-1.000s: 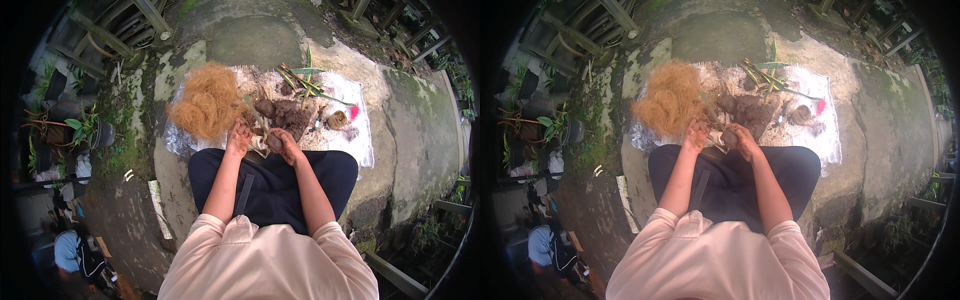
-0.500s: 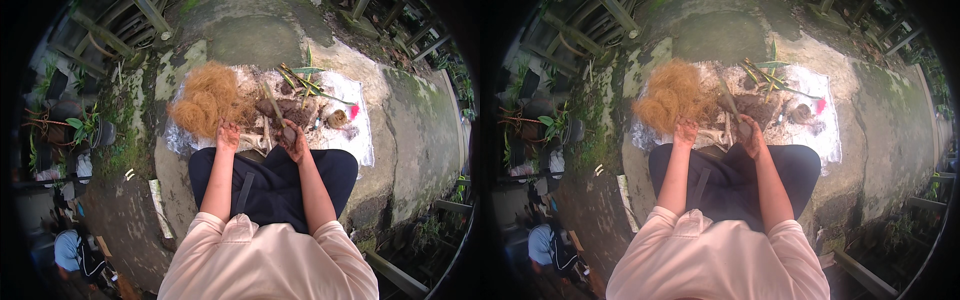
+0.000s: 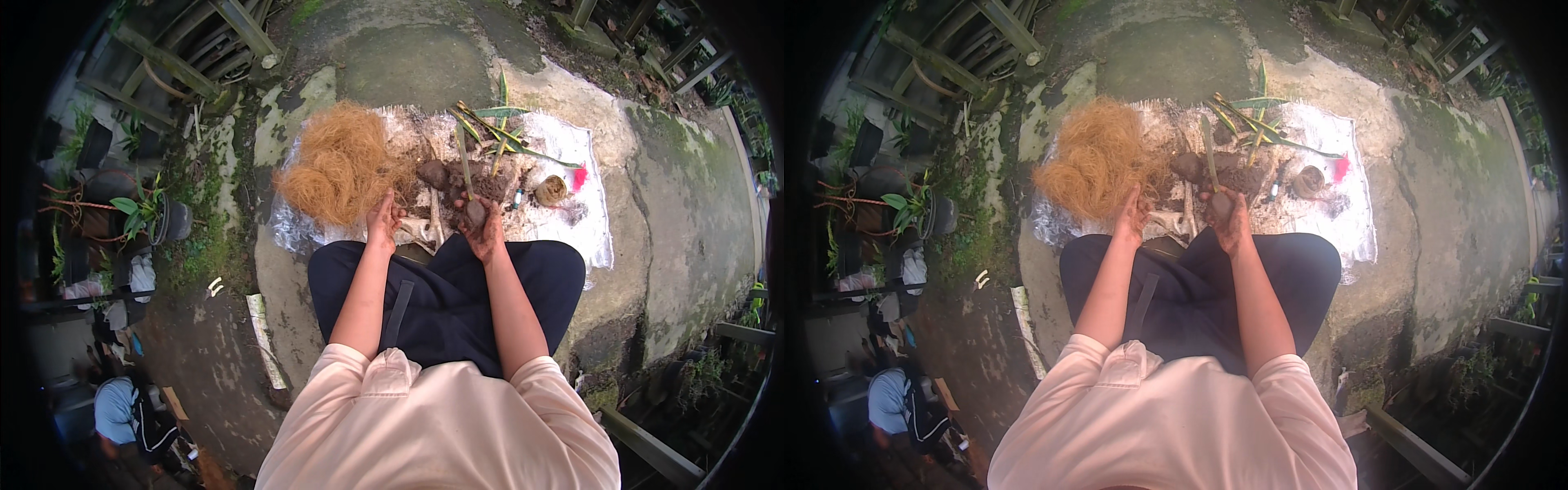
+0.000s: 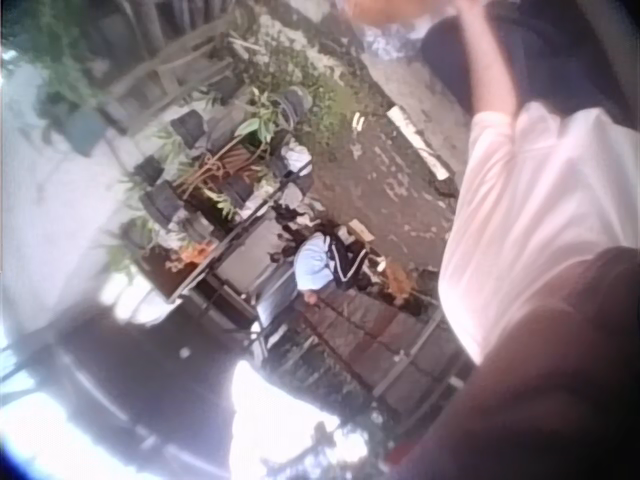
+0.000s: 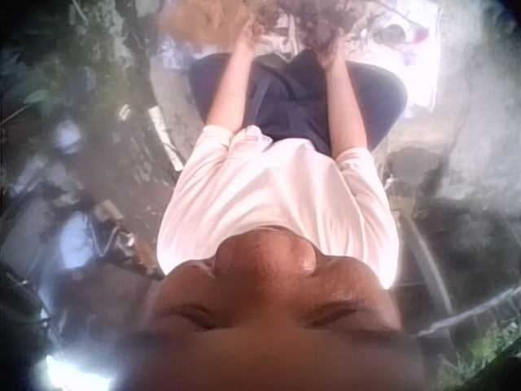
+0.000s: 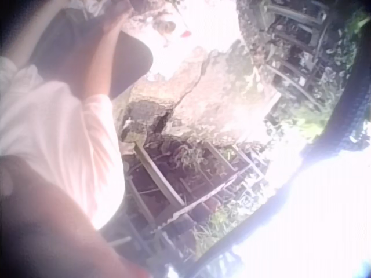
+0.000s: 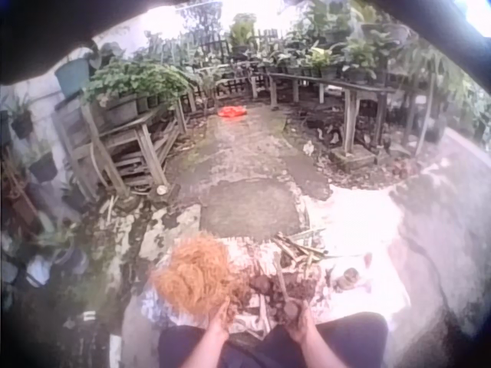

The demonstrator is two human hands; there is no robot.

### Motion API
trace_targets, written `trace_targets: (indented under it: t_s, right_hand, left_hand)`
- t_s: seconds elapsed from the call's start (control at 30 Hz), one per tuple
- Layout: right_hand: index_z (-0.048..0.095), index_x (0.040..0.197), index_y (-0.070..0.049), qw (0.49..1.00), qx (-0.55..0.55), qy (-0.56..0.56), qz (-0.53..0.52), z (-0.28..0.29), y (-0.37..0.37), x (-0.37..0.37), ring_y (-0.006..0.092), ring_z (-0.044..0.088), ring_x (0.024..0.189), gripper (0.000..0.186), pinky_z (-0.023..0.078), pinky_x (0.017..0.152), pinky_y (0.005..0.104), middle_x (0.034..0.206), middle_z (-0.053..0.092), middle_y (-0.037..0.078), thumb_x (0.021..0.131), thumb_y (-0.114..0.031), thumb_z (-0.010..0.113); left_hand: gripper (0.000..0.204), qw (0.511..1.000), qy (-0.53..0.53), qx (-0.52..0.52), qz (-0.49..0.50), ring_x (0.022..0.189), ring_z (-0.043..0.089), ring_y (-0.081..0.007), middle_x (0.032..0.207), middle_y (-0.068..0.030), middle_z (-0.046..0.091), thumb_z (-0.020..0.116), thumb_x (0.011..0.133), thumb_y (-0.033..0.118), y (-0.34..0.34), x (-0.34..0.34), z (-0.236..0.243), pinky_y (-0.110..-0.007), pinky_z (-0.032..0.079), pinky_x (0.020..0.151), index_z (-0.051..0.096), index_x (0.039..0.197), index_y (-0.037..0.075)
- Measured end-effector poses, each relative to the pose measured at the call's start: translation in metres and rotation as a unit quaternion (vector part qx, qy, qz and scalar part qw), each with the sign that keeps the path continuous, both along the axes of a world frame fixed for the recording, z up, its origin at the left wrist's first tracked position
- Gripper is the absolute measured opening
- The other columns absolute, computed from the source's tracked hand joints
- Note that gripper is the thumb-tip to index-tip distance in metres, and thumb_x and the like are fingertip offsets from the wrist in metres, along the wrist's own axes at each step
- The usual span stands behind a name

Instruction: The person sits on the ground and repeatedly wraps a dark fibrous material around a green plant stem using both hands. They adjust the wrapping and reposition the stem multiple times on a white sheet laid on the concrete.

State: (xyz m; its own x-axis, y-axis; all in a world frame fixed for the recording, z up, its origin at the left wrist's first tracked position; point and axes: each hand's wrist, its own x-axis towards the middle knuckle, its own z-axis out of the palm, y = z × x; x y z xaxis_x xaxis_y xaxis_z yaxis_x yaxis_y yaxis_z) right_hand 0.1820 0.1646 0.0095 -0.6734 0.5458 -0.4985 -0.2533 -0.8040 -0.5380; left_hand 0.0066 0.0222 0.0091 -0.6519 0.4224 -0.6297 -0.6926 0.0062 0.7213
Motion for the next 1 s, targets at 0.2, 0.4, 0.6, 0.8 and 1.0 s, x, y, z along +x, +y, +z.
trace_targets:
  t_s: [0.2,0.4,0.6,0.8,1.0]
  right_hand:
    - [0.057,0.121,-0.004,1.0,-0.019,0.012,-0.002,0.006,-0.005,-0.005,0.0159,0.053,0.065,0.064,0.04,0.055,0.0279,0.103,0.067,0.012,0.105,-0.048,0.014]
    - [0.058,0.114,0.0,0.996,-0.037,0.041,0.066,0.01,-0.004,-0.006,0.0145,0.05,0.058,0.058,0.038,0.049,0.026,0.095,0.067,0.012,0.103,-0.05,0.031]
    - [0.059,0.111,-0.002,0.991,-0.028,0.061,0.113,0.009,-0.008,-0.003,0.0123,0.048,0.054,0.058,0.038,0.049,0.0237,0.083,0.065,0.009,0.1,-0.055,0.039]
    - [0.058,0.114,-0.005,0.993,-0.029,0.058,0.097,0.022,-0.007,-0.003,0.0141,0.051,0.054,0.056,0.038,0.048,0.0242,0.078,0.064,0.009,0.101,-0.055,0.038]
    - [0.058,0.116,-0.005,0.995,-0.032,0.067,0.066,0.017,0.001,0.0,0.0175,0.053,0.053,0.057,0.042,0.049,0.0261,0.078,0.066,0.011,0.101,-0.055,0.037]
  left_hand:
    - [0.033,0.997,0.066,0.02,0.022,0.068,0.061,-0.0127,0.071,-0.0001,0.059,0.062,0.097,0.039,-0.002,0.0,-0.021,-0.028,0.05,0.067,0.063,0.086,0.008]
    - [0.042,0.938,0.296,0.081,-0.16,0.104,0.058,-0.0139,0.122,-0.0077,0.061,0.058,0.099,0.024,0.012,0.027,-0.008,-0.031,0.044,0.095,0.055,0.134,0.001]
    - [0.036,0.904,0.188,0.063,-0.378,0.107,0.058,-0.0138,0.111,-0.0067,0.064,0.057,0.1,0.025,0.015,0.045,-0.004,-0.03,0.042,0.098,0.059,0.123,-0.002]
    - [0.03,0.928,0.184,0.064,-0.318,0.061,0.05,-0.0048,0.067,0.0031,0.056,0.059,0.099,0.025,0.01,0.033,-0.026,-0.026,0.039,0.056,0.061,0.079,0.002]
    - [0.033,0.775,0.415,-0.129,-0.459,0.06,0.052,-0.0118,0.065,-0.0003,0.061,0.066,0.093,0.037,0.009,0.036,0.028,-0.028,0.042,0.06,0.062,0.077,0.009]
